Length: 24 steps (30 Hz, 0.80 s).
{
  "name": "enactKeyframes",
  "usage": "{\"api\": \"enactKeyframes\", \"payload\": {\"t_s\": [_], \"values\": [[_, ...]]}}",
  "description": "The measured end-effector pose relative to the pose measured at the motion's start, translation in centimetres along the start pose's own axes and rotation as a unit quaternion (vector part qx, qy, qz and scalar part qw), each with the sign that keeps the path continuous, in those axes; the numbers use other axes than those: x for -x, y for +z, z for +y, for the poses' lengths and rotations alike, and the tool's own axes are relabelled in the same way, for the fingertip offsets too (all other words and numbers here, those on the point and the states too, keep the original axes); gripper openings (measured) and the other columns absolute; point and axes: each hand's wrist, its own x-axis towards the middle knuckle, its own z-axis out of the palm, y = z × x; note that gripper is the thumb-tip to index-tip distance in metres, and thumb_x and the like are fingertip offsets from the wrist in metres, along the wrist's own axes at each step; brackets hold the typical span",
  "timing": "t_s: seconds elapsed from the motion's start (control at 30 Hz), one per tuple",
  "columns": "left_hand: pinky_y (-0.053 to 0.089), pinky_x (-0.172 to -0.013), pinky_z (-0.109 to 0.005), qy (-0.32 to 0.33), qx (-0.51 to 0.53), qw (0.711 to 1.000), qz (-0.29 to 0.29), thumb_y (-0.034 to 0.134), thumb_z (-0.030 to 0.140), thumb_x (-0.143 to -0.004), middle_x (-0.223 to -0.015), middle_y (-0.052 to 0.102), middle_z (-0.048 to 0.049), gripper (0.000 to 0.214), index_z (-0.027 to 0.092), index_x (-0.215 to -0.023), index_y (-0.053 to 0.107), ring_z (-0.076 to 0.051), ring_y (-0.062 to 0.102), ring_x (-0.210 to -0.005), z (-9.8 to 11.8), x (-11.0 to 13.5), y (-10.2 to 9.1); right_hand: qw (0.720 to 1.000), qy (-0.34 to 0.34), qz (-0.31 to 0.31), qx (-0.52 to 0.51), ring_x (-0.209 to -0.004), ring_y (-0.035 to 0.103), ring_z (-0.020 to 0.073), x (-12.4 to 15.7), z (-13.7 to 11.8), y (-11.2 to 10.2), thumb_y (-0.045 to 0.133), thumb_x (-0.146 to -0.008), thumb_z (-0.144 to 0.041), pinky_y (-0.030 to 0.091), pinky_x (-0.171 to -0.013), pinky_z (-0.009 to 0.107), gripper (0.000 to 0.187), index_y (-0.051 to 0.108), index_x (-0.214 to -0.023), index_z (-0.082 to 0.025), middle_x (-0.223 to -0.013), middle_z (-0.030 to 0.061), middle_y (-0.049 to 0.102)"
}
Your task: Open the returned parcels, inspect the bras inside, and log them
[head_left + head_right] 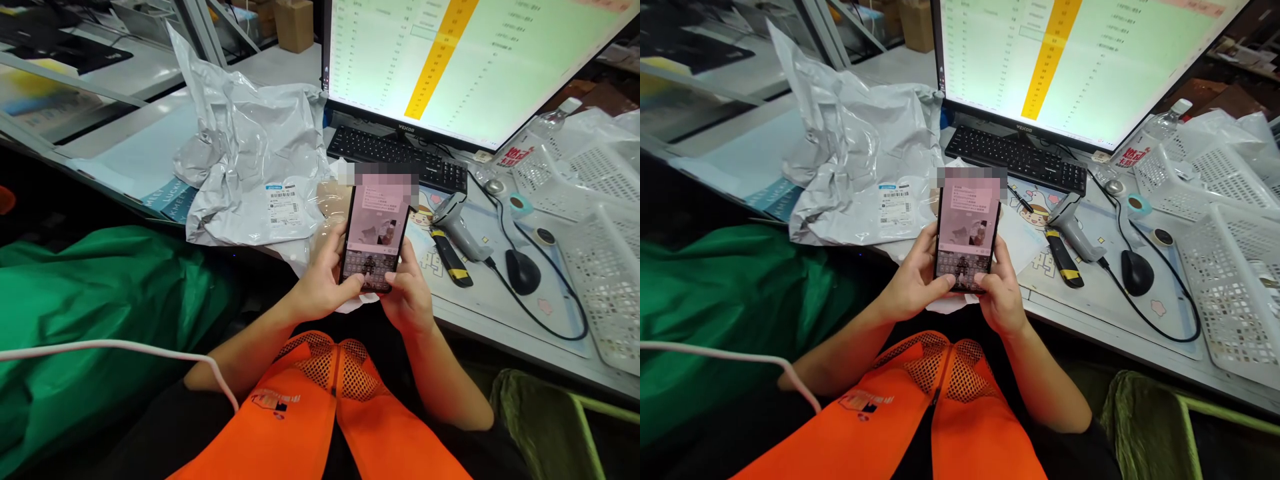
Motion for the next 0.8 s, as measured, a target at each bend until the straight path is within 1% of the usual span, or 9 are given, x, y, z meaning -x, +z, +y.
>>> {"api": "enactKeyframes", "payload": {"t_s": [0.1, 0.23, 0.27, 0.33, 0.4, 0.47, 0.57, 0.67, 0.8], "values": [[0.053, -0.117, -0.041, -0.007, -0.040, 0.999, 0.021, 0.075, 0.020, -0.089, -0.158, 0.053, -0.0177, 0.089, 0.022, -0.163, 0.027, -0.034, 0.050, -0.151, -0.31, 0.00, 0.39, 1.000, -0.011, 0.018, 0.017, -0.114, 0.072, 0.0263, -0.01, 0.28, 0.13, 0.078, -0.078, -0.027, 0.063, -0.102, 0.047, 0.064, 0.056, -0.137, -0.033, -0.127, 0.0014, 0.076], [0.055, -0.117, -0.042, 0.000, -0.035, 0.999, 0.012, 0.073, 0.020, -0.087, -0.159, 0.053, -0.0162, 0.089, 0.024, -0.163, 0.027, -0.033, 0.053, -0.149, -0.46, 0.15, 0.48, 0.998, -0.011, 0.056, 0.030, -0.114, 0.071, 0.0229, 0.09, 0.56, 0.29, 0.077, -0.085, -0.029, 0.064, -0.097, 0.040, 0.055, 0.057, -0.136, -0.035, -0.127, -0.0007, 0.075], [0.056, -0.114, -0.041, -0.001, -0.029, 1.000, 0.007, 0.073, 0.021, -0.087, -0.160, 0.052, -0.0158, 0.088, 0.024, -0.163, 0.028, -0.033, 0.054, -0.148, -0.42, 0.20, 0.43, 0.998, -0.010, 0.059, 0.031, -0.113, 0.071, 0.0224, 0.13, 0.55, 0.32, 0.076, -0.086, -0.027, 0.064, -0.097, 0.039, 0.054, 0.057, -0.135, -0.035, -0.126, -0.0012, 0.075], [0.062, -0.104, -0.038, -0.014, -0.015, 1.000, 0.006, 0.072, 0.022, -0.088, -0.161, 0.052, -0.0149, 0.085, 0.026, -0.162, 0.031, -0.033, 0.057, -0.145, -0.31, 0.30, 0.31, 0.998, -0.007, 0.052, 0.032, -0.110, 0.071, 0.0225, 0.23, 0.46, 0.34, 0.075, -0.082, -0.022, 0.065, -0.094, 0.039, 0.056, 0.058, -0.133, -0.035, -0.123, -0.0017, 0.075], [0.065, -0.093, -0.034, -0.030, -0.002, 0.999, 0.010, 0.071, 0.024, -0.089, -0.162, 0.052, -0.0140, 0.082, 0.028, -0.162, 0.033, -0.033, 0.060, -0.140, -0.27, 0.36, 0.18, 0.999, 0.000, 0.039, 0.036, -0.105, 0.071, 0.0239, 0.32, 0.29, 0.30, 0.075, -0.076, -0.018, 0.067, -0.089, 0.041, 0.062, 0.057, -0.133, -0.035, -0.120, -0.0014, 0.075], [0.065, -0.089, -0.032, -0.033, 0.005, 0.999, 0.012, 0.069, 0.025, -0.090, -0.160, 0.053, -0.0139, 0.080, 0.027, -0.162, 0.034, -0.032, 0.062, -0.137, -0.32, 0.34, 0.05, 0.999, 0.009, 0.030, 0.034, -0.103, 0.073, 0.0258, 0.38, 0.10, 0.17, 0.075, -0.073, -0.018, 0.069, -0.086, 0.044, 0.066, 0.055, -0.133, -0.035, -0.119, -0.0006, 0.075], [0.062, -0.101, -0.037, -0.016, -0.003, 1.000, 0.017, 0.067, 0.025, -0.091, -0.155, 0.058, -0.0149, 0.076, 0.023, -0.160, 0.037, -0.030, 0.063, -0.136, -0.46, 0.17, -0.20, 0.999, 0.040, -0.015, 0.001, -0.109, 0.075, 0.0296, 0.50, -0.22, -0.14, 0.075, -0.072, -0.020, 0.071, -0.087, 0.053, 0.073, 0.050, -0.140, -0.036, -0.128, 0.0014, 0.074], [0.054, -0.115, -0.042, -0.002, -0.009, 1.000, 0.026, 0.067, 0.025, -0.090, -0.150, 0.063, -0.0150, 0.071, 0.020, -0.156, 0.042, -0.031, 0.060, -0.140, -0.50, -0.03, -0.41, 0.995, 0.068, -0.058, -0.036, -0.117, 0.074, 0.0329, 0.69, -0.41, -0.41, 0.071, -0.074, -0.017, 0.070, -0.090, 0.061, 0.081, 0.045, -0.149, -0.037, -0.138, 0.0031, 0.072], [0.051, -0.118, -0.041, 0.001, -0.003, 1.000, 0.021, 0.067, 0.026, -0.091, -0.153, 0.062, -0.0147, 0.071, 0.020, -0.158, 0.042, -0.031, 0.057, -0.145, -0.45, -0.13, -0.49, 0.997, 0.061, -0.043, -0.036, -0.128, 0.071, 0.0339, 0.88, -0.32, -0.48, 0.069, -0.074, -0.014, 0.068, -0.096, 0.063, 0.081, 0.047, -0.149, -0.037, -0.136, 0.0033, 0.073]]}}
